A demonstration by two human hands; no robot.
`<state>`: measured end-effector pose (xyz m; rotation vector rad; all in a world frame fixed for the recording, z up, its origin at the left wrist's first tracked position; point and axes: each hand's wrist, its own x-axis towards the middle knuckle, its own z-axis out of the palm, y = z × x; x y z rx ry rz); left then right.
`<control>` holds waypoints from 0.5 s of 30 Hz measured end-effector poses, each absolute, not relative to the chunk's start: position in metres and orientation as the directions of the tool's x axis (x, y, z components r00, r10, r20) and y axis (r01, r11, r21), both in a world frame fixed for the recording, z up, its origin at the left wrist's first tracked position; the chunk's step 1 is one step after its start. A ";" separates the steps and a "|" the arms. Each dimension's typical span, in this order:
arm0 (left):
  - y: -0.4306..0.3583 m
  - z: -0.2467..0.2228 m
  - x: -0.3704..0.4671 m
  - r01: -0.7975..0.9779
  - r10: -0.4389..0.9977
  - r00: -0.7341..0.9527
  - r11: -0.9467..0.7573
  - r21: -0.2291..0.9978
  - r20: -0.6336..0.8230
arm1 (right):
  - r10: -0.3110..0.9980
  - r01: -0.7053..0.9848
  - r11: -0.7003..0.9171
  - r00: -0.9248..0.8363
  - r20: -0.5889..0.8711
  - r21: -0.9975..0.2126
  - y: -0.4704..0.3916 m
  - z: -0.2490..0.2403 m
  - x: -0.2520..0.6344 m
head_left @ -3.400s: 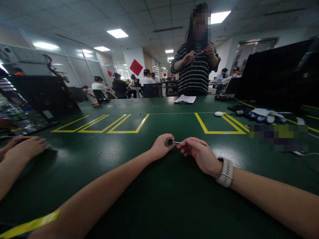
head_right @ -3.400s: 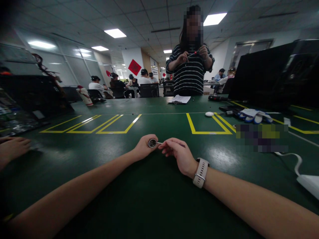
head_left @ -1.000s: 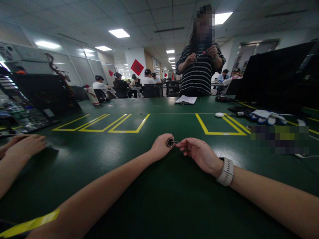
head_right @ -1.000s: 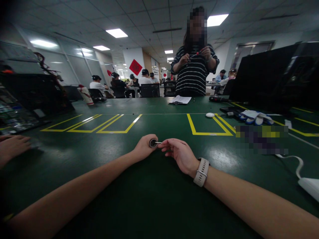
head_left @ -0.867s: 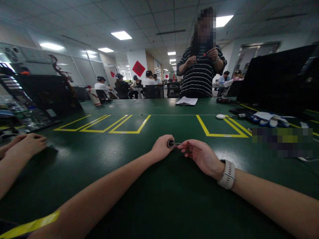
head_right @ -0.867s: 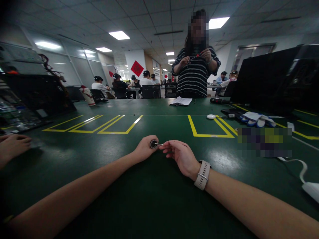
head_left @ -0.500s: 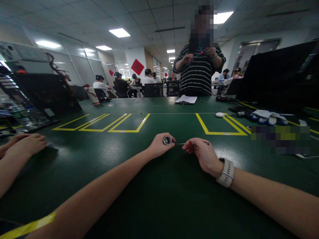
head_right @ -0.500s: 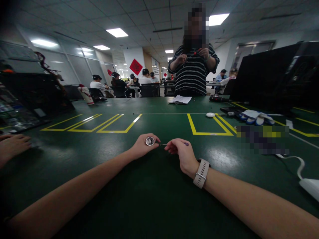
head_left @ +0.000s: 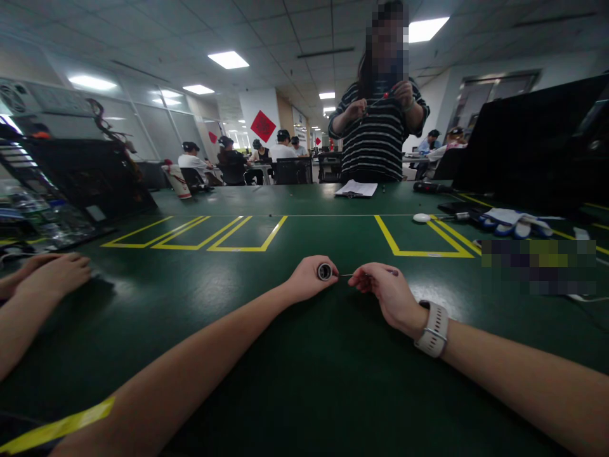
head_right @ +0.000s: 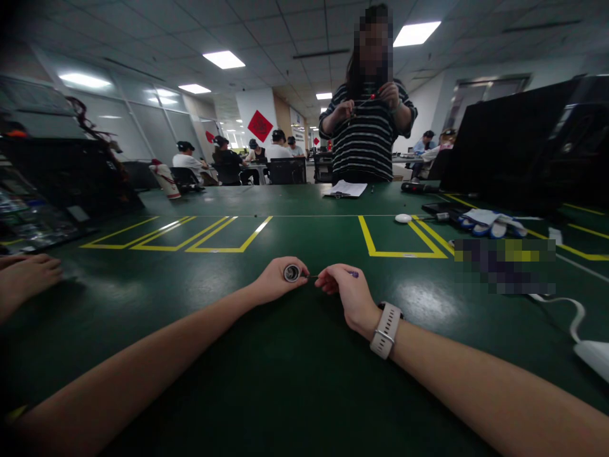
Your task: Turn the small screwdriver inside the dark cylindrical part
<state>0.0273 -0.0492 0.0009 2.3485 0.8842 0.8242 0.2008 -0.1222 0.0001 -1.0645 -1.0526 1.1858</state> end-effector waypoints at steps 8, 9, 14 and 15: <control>-0.047 -0.001 0.028 0.488 0.727 0.542 -0.681 0.545 0.422 | 0.997 -0.073 0.062 0.049 0.058 -0.995 -0.119 0.000 0.200; -0.048 -0.001 0.028 0.500 0.732 0.532 -0.677 0.541 0.424 | 0.997 -0.054 0.057 0.045 0.055 -0.997 -0.119 0.001 0.199; -0.050 0.001 0.030 0.515 0.742 0.535 -0.666 0.540 0.404 | 0.997 0.028 0.074 0.036 0.075 -0.997 -0.120 0.002 0.196; -0.050 0.001 0.031 0.515 0.739 0.538 -0.668 0.537 0.405 | 0.995 0.048 0.090 0.035 0.092 -0.995 -0.121 0.001 0.195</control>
